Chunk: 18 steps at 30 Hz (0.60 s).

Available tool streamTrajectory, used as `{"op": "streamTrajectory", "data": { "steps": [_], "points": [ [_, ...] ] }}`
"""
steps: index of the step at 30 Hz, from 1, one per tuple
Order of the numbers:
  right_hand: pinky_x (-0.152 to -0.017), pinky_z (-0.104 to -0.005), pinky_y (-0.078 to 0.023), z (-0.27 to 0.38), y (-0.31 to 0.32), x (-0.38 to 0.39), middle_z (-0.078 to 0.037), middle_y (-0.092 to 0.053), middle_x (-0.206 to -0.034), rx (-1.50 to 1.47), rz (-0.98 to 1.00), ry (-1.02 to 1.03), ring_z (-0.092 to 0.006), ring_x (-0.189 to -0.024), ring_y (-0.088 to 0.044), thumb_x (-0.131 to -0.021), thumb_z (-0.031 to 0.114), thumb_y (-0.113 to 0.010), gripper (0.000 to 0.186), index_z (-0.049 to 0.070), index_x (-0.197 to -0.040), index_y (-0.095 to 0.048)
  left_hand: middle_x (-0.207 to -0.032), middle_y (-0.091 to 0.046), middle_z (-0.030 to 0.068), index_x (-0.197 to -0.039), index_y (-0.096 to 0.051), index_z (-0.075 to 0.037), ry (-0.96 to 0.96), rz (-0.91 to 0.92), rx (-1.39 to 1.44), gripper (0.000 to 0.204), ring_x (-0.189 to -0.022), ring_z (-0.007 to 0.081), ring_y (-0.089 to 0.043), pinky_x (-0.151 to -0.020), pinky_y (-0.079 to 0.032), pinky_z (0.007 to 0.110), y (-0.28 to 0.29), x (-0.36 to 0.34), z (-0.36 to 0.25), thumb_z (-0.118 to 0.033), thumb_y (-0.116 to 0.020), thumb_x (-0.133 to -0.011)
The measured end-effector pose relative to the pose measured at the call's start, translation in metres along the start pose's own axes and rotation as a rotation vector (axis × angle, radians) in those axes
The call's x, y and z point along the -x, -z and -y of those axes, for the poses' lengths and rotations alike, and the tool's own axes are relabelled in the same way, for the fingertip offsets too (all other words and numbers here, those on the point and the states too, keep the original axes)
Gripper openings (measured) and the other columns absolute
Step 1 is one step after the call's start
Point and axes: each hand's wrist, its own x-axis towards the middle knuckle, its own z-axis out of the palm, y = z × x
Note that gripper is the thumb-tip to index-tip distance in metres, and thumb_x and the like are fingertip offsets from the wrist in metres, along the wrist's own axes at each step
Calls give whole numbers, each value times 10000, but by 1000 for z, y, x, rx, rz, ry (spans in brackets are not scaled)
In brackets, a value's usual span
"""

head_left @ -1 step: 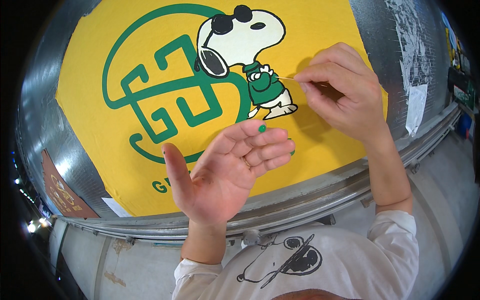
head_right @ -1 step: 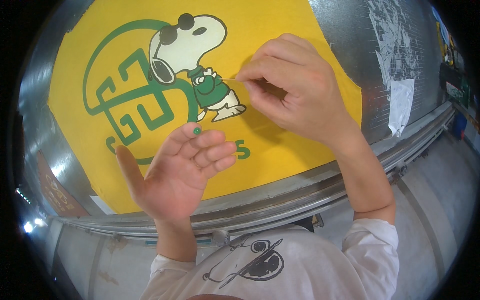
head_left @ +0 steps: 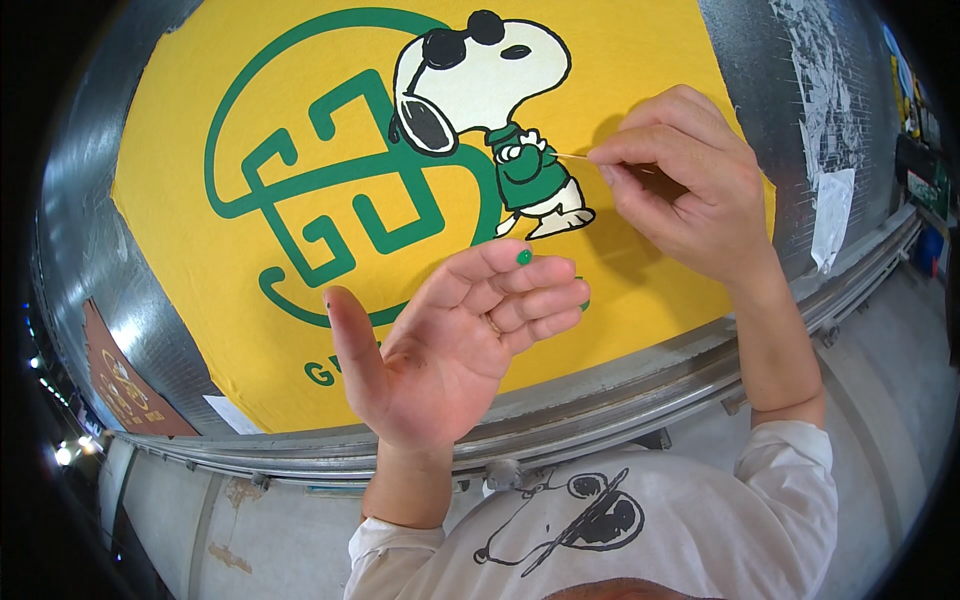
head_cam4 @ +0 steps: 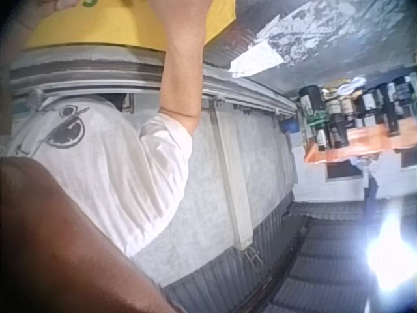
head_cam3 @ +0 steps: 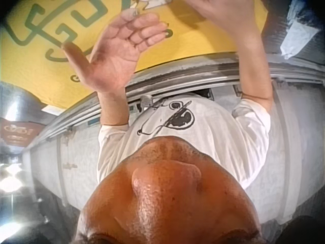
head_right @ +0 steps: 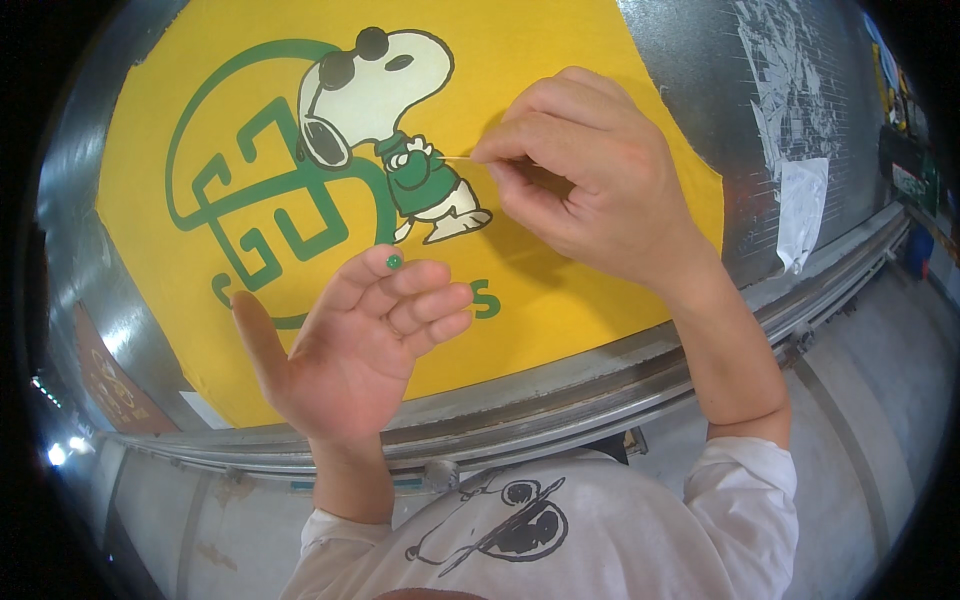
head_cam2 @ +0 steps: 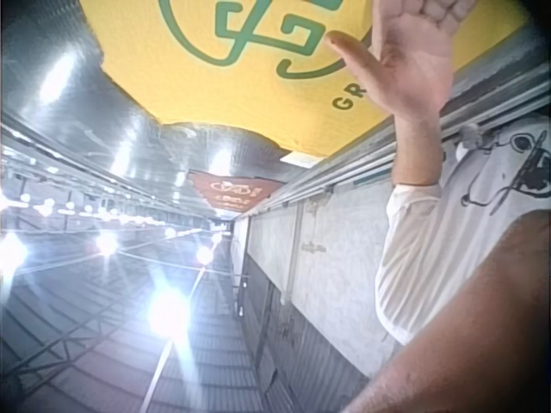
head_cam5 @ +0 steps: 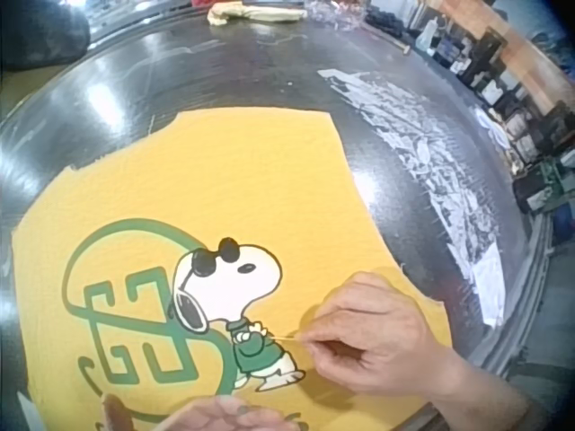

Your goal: The person uses a silver marker to draw details on a blue stencil featuring a cartoon dog and a logo. They then open a container of green paint and use a small stick to apply the paint to a yellow stencil with the same design.

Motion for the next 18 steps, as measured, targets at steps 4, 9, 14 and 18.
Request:
{"op": "streamTrajectory", "data": {
  "steps": [4,9,14,18],
  "points": [
    [-657,-339,-456,-1,-2,-1,-23,-643,-778,-1,-4,6,-208,-717,-590,-707,-46,-747,181,65,-846,-714,-1503,-414,373,-1509,-338,82,-1,7,-1,1086,-1405,561,-388,-1180,-279,630,2,-1,0,-841,-215,-949],
    [-661,-338,-457,-2,-2,0,-21,-644,-780,-2,-4,2,-207,-722,-591,-708,-44,-747,179,67,-844,-714,-1506,-412,371,-1508,-339,80,1,13,5,1087,-1409,559,-384,-1183,-273,629,2,-1,0,-843,-214,-948],
    [-666,-337,-456,-1,-1,-1,-22,-644,-780,-6,8,6,-209,-720,-589,-714,-43,-747,170,65,-842,-711,-1502,-452,330,-1520,-353,59,8,7,26,1123,-1399,460,-448,-1195,-274,578,0,-2,1,-878,-210,-918],
    [-665,-337,-455,-1,-1,-1,-26,-642,-778,-16,1,-8,-210,-713,-586,-722,-44,-745,163,62,-840,-710,-1503,-452,327,-1521,-352,59,9,14,25,1123,-1402,456,-447,-1197,-274,576,0,-2,0,-878,-208,-918]
  ]
}}
